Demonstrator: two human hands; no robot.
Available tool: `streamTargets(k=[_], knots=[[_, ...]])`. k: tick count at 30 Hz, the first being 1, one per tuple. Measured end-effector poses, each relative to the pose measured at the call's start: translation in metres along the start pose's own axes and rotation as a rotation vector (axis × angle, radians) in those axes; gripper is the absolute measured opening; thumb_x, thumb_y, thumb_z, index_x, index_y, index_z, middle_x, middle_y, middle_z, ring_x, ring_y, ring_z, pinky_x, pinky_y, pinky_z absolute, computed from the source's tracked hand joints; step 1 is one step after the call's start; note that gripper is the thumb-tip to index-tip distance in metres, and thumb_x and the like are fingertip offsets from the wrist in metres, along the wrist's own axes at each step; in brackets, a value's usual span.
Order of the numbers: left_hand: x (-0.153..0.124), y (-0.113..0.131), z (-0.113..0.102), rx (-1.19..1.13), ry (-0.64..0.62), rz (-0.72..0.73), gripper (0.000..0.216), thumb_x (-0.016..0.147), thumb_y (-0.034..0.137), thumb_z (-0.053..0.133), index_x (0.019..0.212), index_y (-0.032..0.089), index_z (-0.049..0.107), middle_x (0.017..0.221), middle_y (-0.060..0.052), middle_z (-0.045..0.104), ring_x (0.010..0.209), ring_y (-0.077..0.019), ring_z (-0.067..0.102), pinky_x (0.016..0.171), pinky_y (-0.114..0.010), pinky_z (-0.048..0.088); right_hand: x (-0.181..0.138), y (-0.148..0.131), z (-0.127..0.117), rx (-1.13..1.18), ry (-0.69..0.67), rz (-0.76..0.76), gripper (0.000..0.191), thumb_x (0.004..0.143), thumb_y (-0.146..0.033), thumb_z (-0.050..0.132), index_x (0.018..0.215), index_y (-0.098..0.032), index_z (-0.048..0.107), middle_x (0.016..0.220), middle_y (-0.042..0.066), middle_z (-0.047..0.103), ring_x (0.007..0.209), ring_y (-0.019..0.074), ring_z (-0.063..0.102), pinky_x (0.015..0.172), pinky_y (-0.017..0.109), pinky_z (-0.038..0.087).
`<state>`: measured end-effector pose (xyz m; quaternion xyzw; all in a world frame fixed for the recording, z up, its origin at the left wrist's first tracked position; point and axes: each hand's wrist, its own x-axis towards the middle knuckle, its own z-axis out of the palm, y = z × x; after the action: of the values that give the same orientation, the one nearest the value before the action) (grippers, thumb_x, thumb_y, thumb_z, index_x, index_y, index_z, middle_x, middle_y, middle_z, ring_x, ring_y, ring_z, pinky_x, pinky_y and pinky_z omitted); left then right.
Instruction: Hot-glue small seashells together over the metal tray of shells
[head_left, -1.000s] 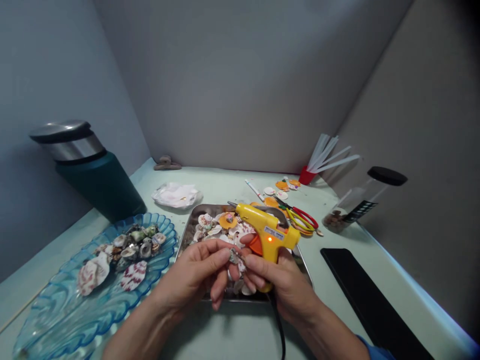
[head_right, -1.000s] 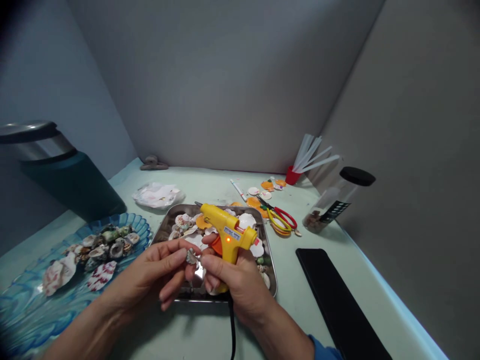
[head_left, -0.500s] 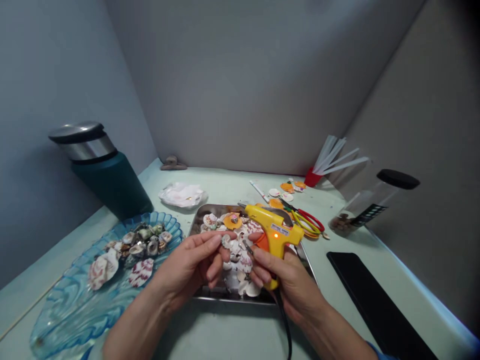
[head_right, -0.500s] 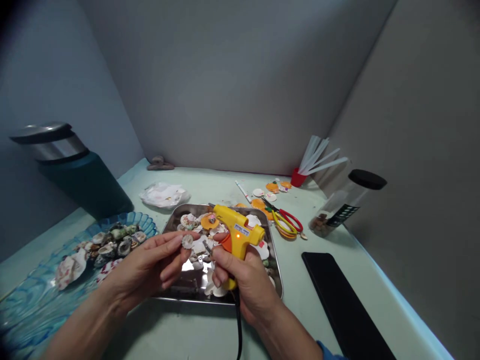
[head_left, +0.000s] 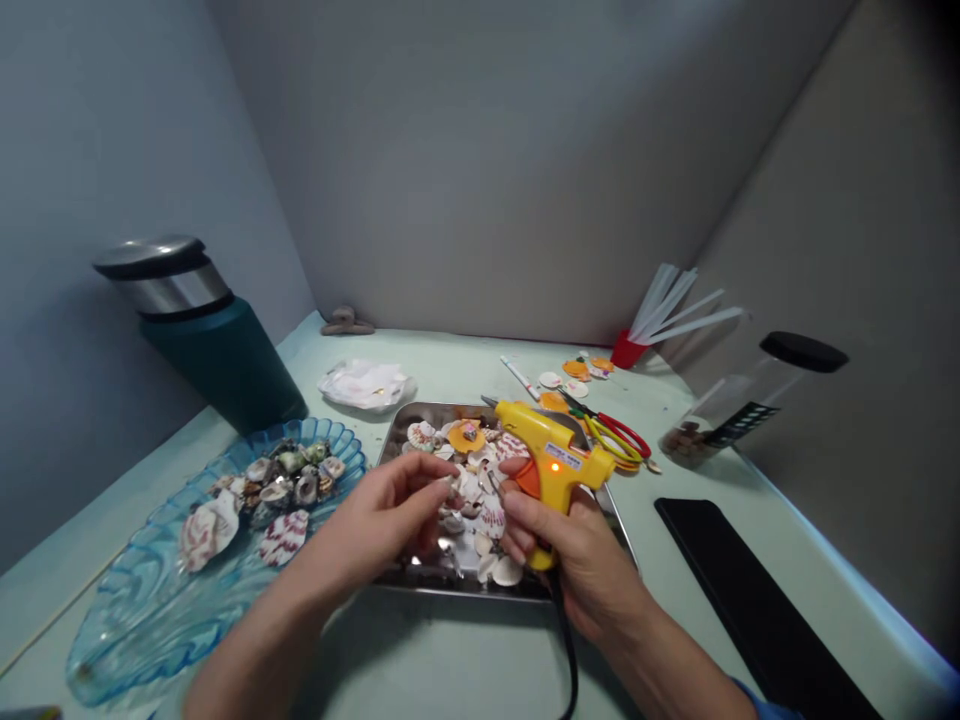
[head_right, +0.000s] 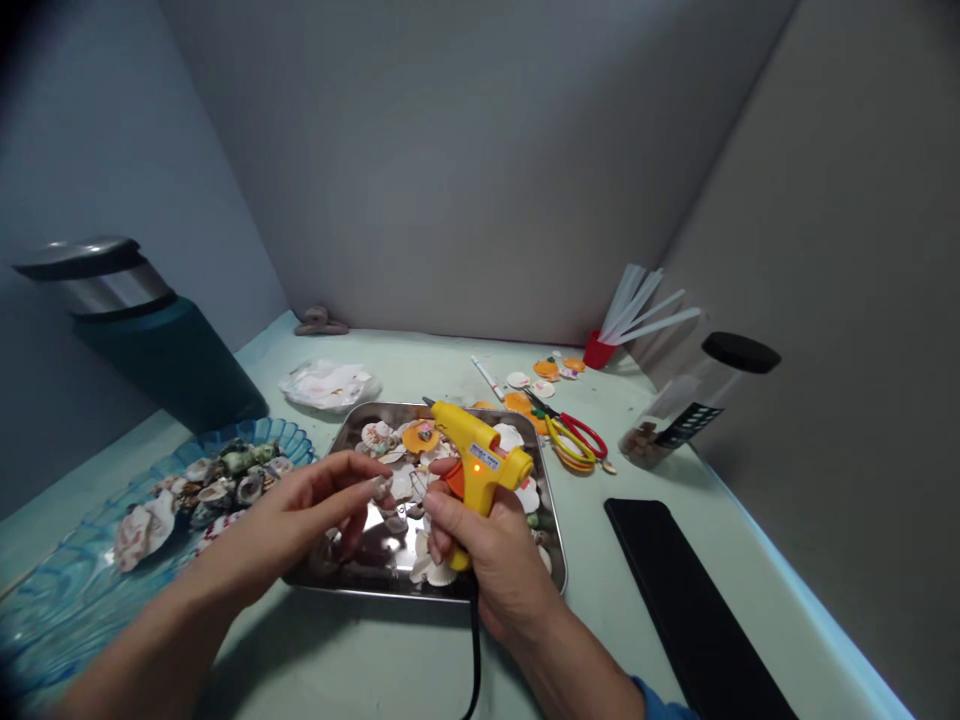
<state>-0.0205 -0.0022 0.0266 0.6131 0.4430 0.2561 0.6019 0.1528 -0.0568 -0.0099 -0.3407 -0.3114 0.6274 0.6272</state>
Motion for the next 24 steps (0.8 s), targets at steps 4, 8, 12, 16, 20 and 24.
streamTargets(k=[4, 8, 12, 16, 20, 24], knots=[[-0.001, -0.003, -0.014, 0.727, 0.114, 0.19, 0.022, 0.08, 0.014, 0.046, 0.095, 0.02, 0.061, 0.08, -0.004, 0.065, 0.075, -0.0204, 0.061, 0.068, -0.033, 0.046, 0.002, 0.001, 0.0, 0.0, 0.022, 0.004, 0.023, 0.079, -0.017, 0.069, 0.1, -0.017, 0.058, 0.062, -0.006, 0.05, 0.049, 0.0046, 0.043, 0.046, 0.018, 0.036], [0.0, -0.01, -0.02, 0.974, 0.094, 0.323, 0.029, 0.078, 0.008, 0.041, 0.093, 0.019, 0.064, 0.107, -0.008, 0.066, 0.098, -0.0231, 0.061, 0.084, -0.035, 0.044, 0.002, 0.001, -0.002, -0.014, 0.029, 0.022, 0.023, 0.08, -0.018, 0.068, 0.1, -0.016, 0.059, 0.056, -0.006, 0.049, 0.048, 0.0054, 0.043, 0.047, 0.018, 0.036], [0.004, -0.013, -0.014, 1.082, 0.072, 0.289, 0.032, 0.08, 0.008, 0.042, 0.099, 0.02, 0.064, 0.1, -0.007, 0.069, 0.092, -0.0221, 0.064, 0.079, -0.032, 0.046, 0.0, 0.001, -0.002, -0.013, 0.034, 0.011, 0.023, 0.079, -0.018, 0.069, 0.1, -0.016, 0.059, 0.058, -0.006, 0.05, 0.048, 0.0049, 0.043, 0.047, 0.018, 0.035], [0.007, -0.014, -0.001, 1.229, 0.062, 0.237, 0.025, 0.083, 0.012, 0.044, 0.094, 0.02, 0.065, 0.091, -0.008, 0.068, 0.083, -0.0223, 0.066, 0.07, -0.03, 0.046, 0.0, 0.001, -0.002, -0.024, 0.023, 0.013, 0.019, 0.081, -0.018, 0.067, 0.099, -0.017, 0.059, 0.055, -0.006, 0.049, 0.049, 0.0054, 0.044, 0.048, 0.018, 0.035], [0.01, -0.016, 0.008, 1.384, 0.062, 0.196, 0.02, 0.084, 0.017, 0.045, 0.088, 0.02, 0.064, 0.089, -0.008, 0.066, 0.074, -0.0243, 0.066, 0.061, -0.032, 0.045, 0.002, 0.001, -0.001, -0.02, 0.026, 0.003, 0.023, 0.079, -0.018, 0.069, 0.1, -0.018, 0.059, 0.061, -0.006, 0.051, 0.049, 0.0049, 0.044, 0.048, 0.018, 0.036], [0.012, -0.016, 0.009, 1.403, 0.106, 0.183, 0.02, 0.086, 0.02, 0.041, 0.086, 0.018, 0.061, 0.089, -0.01, 0.066, 0.073, -0.0247, 0.066, 0.06, -0.032, 0.044, 0.002, 0.0, 0.0, -0.023, 0.04, -0.006, 0.025, 0.077, -0.018, 0.071, 0.099, -0.019, 0.059, 0.064, -0.006, 0.051, 0.049, 0.0048, 0.044, 0.047, 0.018, 0.037]])
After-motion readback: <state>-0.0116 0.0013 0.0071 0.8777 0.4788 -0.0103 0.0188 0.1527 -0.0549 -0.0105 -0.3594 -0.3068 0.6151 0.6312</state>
